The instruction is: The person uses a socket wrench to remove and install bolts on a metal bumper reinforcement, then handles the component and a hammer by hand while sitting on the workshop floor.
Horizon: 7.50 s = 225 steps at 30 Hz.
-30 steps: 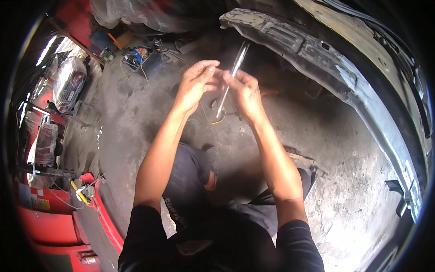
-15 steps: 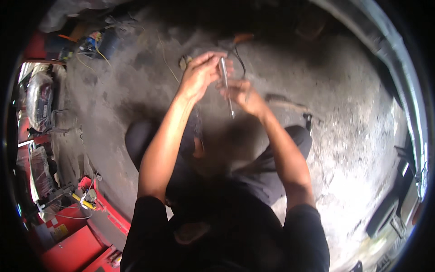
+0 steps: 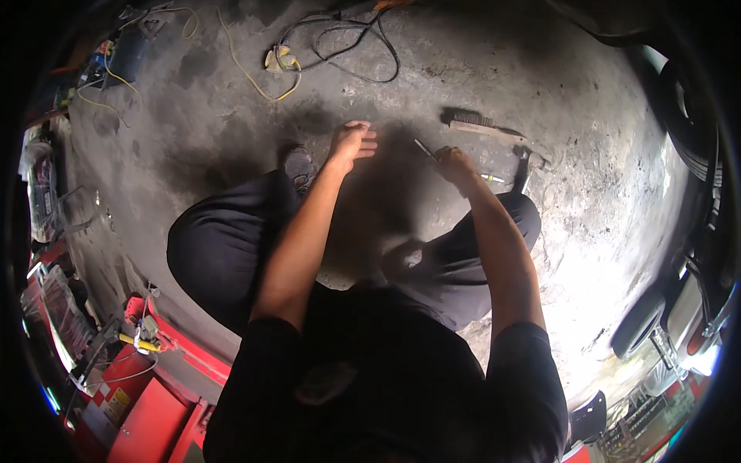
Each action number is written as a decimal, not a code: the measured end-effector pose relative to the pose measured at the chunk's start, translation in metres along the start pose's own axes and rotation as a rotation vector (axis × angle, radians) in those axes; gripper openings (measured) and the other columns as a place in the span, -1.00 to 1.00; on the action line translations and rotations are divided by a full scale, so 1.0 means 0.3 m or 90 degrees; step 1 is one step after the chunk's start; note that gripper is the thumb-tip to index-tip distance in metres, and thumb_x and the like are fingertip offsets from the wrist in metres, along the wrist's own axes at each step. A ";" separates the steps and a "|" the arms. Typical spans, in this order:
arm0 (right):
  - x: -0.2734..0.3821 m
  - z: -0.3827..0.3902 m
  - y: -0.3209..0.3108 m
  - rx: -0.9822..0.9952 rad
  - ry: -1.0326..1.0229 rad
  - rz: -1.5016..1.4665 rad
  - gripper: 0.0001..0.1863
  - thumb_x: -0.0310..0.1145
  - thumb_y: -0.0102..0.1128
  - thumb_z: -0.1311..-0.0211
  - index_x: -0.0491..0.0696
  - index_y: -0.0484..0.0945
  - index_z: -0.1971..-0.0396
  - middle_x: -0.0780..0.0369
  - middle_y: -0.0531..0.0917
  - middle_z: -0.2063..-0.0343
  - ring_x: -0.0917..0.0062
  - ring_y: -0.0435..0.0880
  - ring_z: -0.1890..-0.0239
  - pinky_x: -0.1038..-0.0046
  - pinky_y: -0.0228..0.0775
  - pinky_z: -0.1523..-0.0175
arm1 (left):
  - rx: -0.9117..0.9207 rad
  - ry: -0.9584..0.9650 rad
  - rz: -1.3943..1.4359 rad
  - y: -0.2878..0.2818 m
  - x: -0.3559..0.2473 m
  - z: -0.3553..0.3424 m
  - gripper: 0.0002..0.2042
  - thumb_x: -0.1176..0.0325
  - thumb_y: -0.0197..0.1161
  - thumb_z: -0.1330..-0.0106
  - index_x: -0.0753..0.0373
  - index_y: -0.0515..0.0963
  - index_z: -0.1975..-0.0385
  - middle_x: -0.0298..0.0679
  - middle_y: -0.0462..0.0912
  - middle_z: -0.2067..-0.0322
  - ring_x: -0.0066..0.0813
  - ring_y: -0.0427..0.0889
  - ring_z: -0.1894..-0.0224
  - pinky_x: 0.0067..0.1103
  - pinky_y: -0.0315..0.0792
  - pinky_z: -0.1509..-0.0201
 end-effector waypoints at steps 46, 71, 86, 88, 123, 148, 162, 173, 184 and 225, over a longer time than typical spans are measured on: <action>0.039 -0.105 0.222 -0.130 -0.075 0.001 -0.65 -0.17 0.27 0.02 -0.06 0.73 0.27 0.01 0.74 0.22 0.07 0.72 0.08 0.13 0.57 -0.04 | -0.515 1.249 -0.199 0.304 -1.349 0.909 -0.89 0.60 0.15 -0.27 0.38 0.51 0.24 -0.07 0.66 0.41 -0.27 0.66 0.41 -0.47 0.48 0.29; 0.164 -0.012 0.358 -0.138 -0.162 0.287 -0.82 -0.29 0.14 -0.22 0.00 0.64 0.26 0.14 0.75 0.36 0.34 0.78 0.25 0.29 0.62 0.19 | -0.194 -0.006 0.076 0.002 0.435 0.074 -0.88 0.45 0.21 -0.30 0.33 0.46 0.28 -0.17 0.58 0.46 -0.37 0.64 0.60 -0.48 0.59 0.59; 0.010 -0.075 -0.004 -0.309 0.157 -0.199 -0.56 0.00 0.25 -0.16 -0.04 0.71 0.14 -0.04 0.72 0.27 0.05 0.71 0.14 0.13 0.53 0.02 | -0.010 0.091 -0.046 0.292 0.116 -0.138 -0.65 0.39 0.23 -0.36 0.18 0.46 -0.14 -0.06 0.63 0.11 -0.17 0.72 0.30 -0.34 0.68 0.34; 0.000 -0.057 -0.018 -0.364 0.131 -0.185 -0.57 -0.01 0.25 -0.17 -0.05 0.71 0.15 -0.02 0.74 0.31 0.08 0.73 0.20 0.16 0.55 0.06 | 0.005 0.079 -0.060 0.282 0.084 -0.097 -0.64 0.38 0.23 -0.37 0.19 0.45 -0.15 -0.04 0.62 0.08 -0.17 0.72 0.29 -0.34 0.68 0.34; 0.144 0.169 -0.101 -0.213 0.040 -0.902 -0.64 -0.26 0.13 -0.32 -0.25 0.51 0.06 0.17 0.62 0.55 0.54 0.53 0.66 0.47 0.35 0.61 | 0.303 0.163 -0.455 0.188 -0.475 0.588 -0.78 0.28 0.16 -0.47 0.29 0.54 0.36 -0.33 0.57 0.51 -0.65 0.49 0.58 -0.61 0.43 0.51; 1.008 1.617 -0.653 -0.259 0.319 -1.092 -0.58 -0.04 0.14 -0.37 -0.15 0.63 0.39 0.28 0.53 0.68 0.61 0.45 0.65 0.45 0.25 0.55 | 0.401 0.068 -0.494 0.326 -0.657 1.779 -0.78 0.49 0.26 -0.30 0.35 0.60 0.08 -0.15 0.71 0.52 -0.44 0.69 0.52 -0.53 0.56 0.41; 0.816 2.184 -0.866 -0.458 0.550 -0.896 -0.64 -0.52 0.00 -0.22 -0.06 0.61 0.00 0.25 0.53 0.61 0.53 0.52 0.57 0.44 0.41 0.49 | 0.184 -0.061 0.167 0.346 -1.201 1.144 -0.10 -0.24 0.00 -0.43 0.22 -0.25 -0.50 0.19 0.16 -0.38 0.20 0.36 -0.32 0.00 0.45 -0.26; 1.182 2.322 -0.591 -0.392 0.697 -0.600 -0.66 -0.48 0.00 -0.23 -0.05 0.66 0.05 0.22 0.56 0.60 0.52 0.57 0.58 0.42 0.45 0.47 | 0.111 -0.101 0.296 0.396 -1.224 0.992 -0.17 -0.19 0.08 -0.41 0.25 -0.06 -0.44 0.35 0.32 -0.23 0.31 0.45 -0.22 0.01 0.53 -0.20; 1.185 2.278 -0.436 -0.328 0.671 -0.416 -0.56 -0.46 0.23 0.09 0.00 0.69 0.09 0.09 0.71 0.41 0.19 0.67 0.27 0.21 0.51 0.03 | 0.213 -0.162 0.202 0.354 -1.261 0.979 -0.22 -0.22 -0.07 -0.45 0.32 -0.06 -0.39 0.30 0.47 -0.09 0.14 0.60 -0.06 -0.15 0.61 -0.14; 1.492 2.139 -0.185 -0.773 0.927 -1.255 -0.76 -0.23 0.29 -0.15 -0.09 0.52 0.46 0.22 0.58 0.68 0.56 0.45 0.73 0.41 0.21 0.64 | 0.212 -0.201 -0.097 0.371 -1.442 1.004 -0.25 -0.15 -0.34 -0.56 0.58 0.19 -0.29 0.07 0.44 -0.25 -0.15 0.61 -0.08 -0.36 0.61 -0.12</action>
Point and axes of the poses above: each hand's wrist, its own z-axis away from the middle knuckle, its own y-axis out of the palm, x = y × z, the point moved 5 cm from there along -z, towards the middle knuckle
